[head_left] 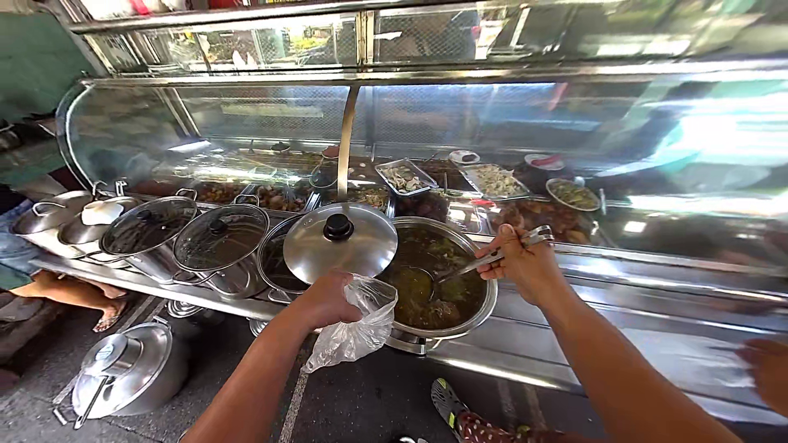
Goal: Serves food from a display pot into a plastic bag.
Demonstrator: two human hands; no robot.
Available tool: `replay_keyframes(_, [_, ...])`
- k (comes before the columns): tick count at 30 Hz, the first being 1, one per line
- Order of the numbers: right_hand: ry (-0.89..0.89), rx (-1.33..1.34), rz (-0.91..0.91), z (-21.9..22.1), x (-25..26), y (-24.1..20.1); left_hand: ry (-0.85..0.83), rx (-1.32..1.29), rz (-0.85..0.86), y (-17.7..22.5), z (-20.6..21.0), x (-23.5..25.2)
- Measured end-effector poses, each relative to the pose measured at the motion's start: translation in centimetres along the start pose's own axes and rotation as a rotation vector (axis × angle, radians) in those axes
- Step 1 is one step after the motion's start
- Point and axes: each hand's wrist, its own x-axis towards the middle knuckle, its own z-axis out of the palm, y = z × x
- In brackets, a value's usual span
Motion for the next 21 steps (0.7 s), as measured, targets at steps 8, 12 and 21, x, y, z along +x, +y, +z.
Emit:
replay_keyframes(8, [0.087, 0.104, 0.060, -2.8, 1.2, -1.4, -0.082, 0.286, -0.149, 3.3, 0.6, 2.2])
replay_keyframes(12, [0.098, 0.123, 0.043, -3.3, 1.4, -2.8, -0.145, 0.222, -0.173, 3.6, 0.9, 3.3])
replay_keyframes(21, [-0.017, 0.167, 0.007, -3.1, 1.0, -5.9, -0.096, 0.004, -0.131, 2.9, 1.8, 3.7])
